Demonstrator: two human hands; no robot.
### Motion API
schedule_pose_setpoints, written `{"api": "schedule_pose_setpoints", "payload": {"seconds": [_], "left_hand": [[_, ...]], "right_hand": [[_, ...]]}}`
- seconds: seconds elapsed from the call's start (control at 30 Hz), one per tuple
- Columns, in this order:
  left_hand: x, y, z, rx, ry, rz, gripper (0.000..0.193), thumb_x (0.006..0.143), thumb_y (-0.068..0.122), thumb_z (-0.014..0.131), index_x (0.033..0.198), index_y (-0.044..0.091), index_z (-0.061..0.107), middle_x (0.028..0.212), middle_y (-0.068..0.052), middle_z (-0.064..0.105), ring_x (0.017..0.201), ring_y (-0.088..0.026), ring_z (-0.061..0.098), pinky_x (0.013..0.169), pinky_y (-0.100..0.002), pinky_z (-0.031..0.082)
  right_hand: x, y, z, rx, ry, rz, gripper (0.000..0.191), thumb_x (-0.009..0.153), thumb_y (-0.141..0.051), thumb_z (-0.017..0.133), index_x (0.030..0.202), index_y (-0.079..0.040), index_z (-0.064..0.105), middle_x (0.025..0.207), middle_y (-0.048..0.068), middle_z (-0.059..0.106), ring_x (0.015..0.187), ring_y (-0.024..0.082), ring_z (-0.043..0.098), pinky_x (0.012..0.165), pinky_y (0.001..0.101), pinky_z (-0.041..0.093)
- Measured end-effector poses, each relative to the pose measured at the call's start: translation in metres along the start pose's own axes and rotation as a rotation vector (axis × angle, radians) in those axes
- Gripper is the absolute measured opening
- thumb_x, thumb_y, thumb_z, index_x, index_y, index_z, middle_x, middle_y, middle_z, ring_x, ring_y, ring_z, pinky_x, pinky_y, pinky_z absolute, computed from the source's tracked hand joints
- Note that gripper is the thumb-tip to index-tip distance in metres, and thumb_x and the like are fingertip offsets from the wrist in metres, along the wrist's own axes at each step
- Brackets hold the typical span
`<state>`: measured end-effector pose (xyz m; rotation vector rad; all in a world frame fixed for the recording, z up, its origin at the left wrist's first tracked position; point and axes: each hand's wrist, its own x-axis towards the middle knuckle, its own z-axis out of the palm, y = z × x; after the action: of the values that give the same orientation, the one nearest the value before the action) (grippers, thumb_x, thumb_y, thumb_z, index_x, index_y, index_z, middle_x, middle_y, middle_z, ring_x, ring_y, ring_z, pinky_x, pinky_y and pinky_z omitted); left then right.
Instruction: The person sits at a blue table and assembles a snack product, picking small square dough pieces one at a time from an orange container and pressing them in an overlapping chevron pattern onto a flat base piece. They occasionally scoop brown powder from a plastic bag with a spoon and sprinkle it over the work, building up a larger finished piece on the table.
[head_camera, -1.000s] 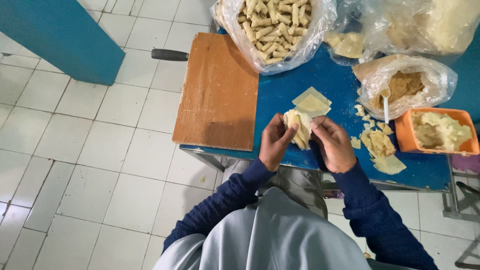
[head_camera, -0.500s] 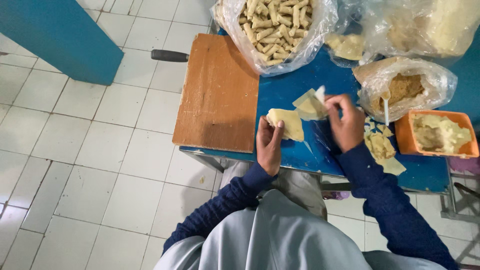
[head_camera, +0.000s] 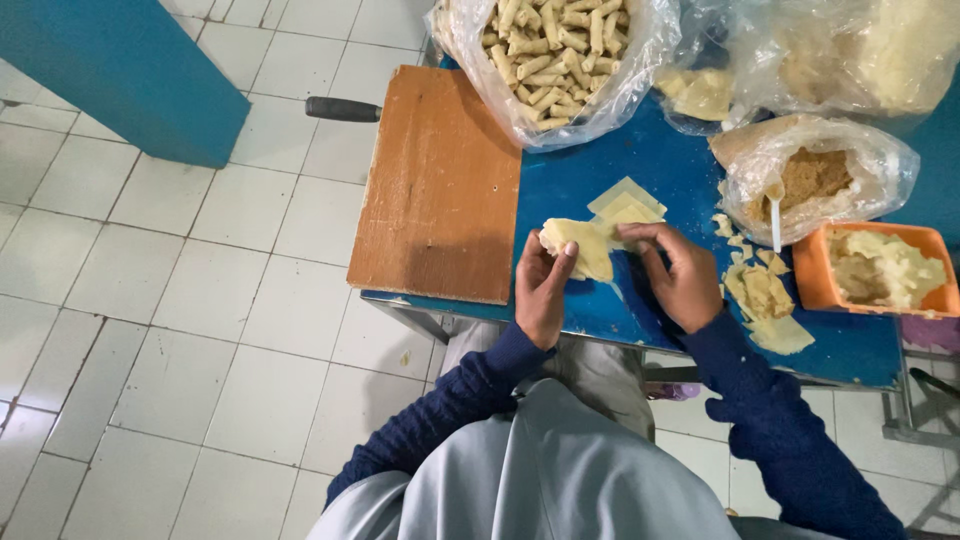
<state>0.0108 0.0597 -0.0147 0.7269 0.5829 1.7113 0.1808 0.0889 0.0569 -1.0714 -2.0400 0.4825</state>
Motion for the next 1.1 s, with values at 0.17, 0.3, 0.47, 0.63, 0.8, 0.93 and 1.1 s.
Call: {"api": "schedule_pose_setpoints", "payload": {"seconds": [0.17, 0.3, 0.47, 0.63, 0.8, 0.93, 1.1], "left_hand": [[0.000, -0.005, -0.003, -0.003, -0.065, -0.045, 0.014, 0.106, 0.011, 0.066, 0.115, 0.004, 0.058, 0.111, -0.002, 0.065, 0.104, -0.007, 0.060, 0.093, -0.026, 0.049], [0.003, -0.005, -0.004, -0.009, -0.103, -0.057, 0.015, 0.103, 0.009, 0.068, 0.114, 0.004, 0.058, 0.112, -0.002, 0.066, 0.106, -0.008, 0.061, 0.095, -0.026, 0.049], [0.001, -0.001, -0.004, -0.001, -0.101, -0.103, 0.016, 0.103, 0.009, 0.066, 0.116, 0.003, 0.059, 0.112, -0.002, 0.066, 0.106, -0.008, 0.061, 0.095, -0.027, 0.049], [0.000, 0.001, -0.004, 0.044, -0.097, -0.061, 0.013, 0.109, 0.015, 0.061, 0.115, 0.004, 0.057, 0.111, -0.002, 0.065, 0.104, -0.007, 0.060, 0.095, -0.025, 0.048], [-0.001, 0.001, -0.004, 0.042, -0.039, -0.046, 0.015, 0.110, 0.018, 0.060, 0.116, 0.004, 0.057, 0.109, -0.001, 0.064, 0.102, -0.006, 0.057, 0.093, -0.024, 0.047], [-0.001, 0.002, -0.004, -0.010, -0.026, -0.038, 0.015, 0.110, 0.018, 0.060, 0.117, 0.005, 0.056, 0.111, -0.001, 0.065, 0.103, -0.007, 0.058, 0.094, -0.025, 0.047], [0.000, 0.000, -0.002, -0.039, -0.010, -0.021, 0.017, 0.108, 0.015, 0.061, 0.120, 0.005, 0.056, 0.116, -0.001, 0.064, 0.108, -0.008, 0.059, 0.098, -0.025, 0.048]], "right_hand": [[-0.006, -0.028, 0.007, 0.102, 0.021, 0.043, 0.024, 0.090, -0.012, 0.078, 0.110, -0.004, 0.068, 0.104, 0.010, 0.069, 0.087, 0.021, 0.065, 0.077, 0.0322, 0.053], [-0.012, -0.028, 0.021, 0.053, 0.063, 0.043, 0.015, 0.096, -0.013, 0.075, 0.106, -0.004, 0.068, 0.102, 0.005, 0.070, 0.086, 0.013, 0.066, 0.076, 0.0272, 0.053], [-0.023, 0.019, 0.025, 0.466, 0.005, 0.449, 0.011, 0.106, -0.014, 0.068, 0.109, -0.003, 0.069, 0.097, 0.004, 0.068, 0.087, 0.009, 0.060, 0.077, 0.0253, 0.049], [-0.019, 0.065, 0.021, 1.238, 0.142, 0.687, 0.007, 0.100, -0.012, 0.062, 0.105, -0.008, 0.064, 0.104, 0.003, 0.067, 0.097, 0.013, 0.068, 0.086, 0.0270, 0.057], [0.003, 0.068, -0.005, 0.401, 0.296, 0.358, 0.005, 0.110, -0.009, 0.063, 0.108, -0.005, 0.061, 0.099, 0.006, 0.068, 0.089, 0.020, 0.063, 0.080, 0.0360, 0.053], [0.006, 0.045, 0.000, -0.373, 0.157, -0.165, 0.003, 0.106, -0.005, 0.063, 0.108, -0.003, 0.064, 0.110, 0.013, 0.072, 0.102, 0.033, 0.067, 0.088, 0.0422, 0.054], [-0.010, 0.021, 0.006, -0.370, 0.038, -0.189, 0.016, 0.096, -0.002, 0.065, 0.111, -0.005, 0.068, 0.112, 0.012, 0.072, 0.101, 0.034, 0.067, 0.088, 0.0435, 0.053]]}}
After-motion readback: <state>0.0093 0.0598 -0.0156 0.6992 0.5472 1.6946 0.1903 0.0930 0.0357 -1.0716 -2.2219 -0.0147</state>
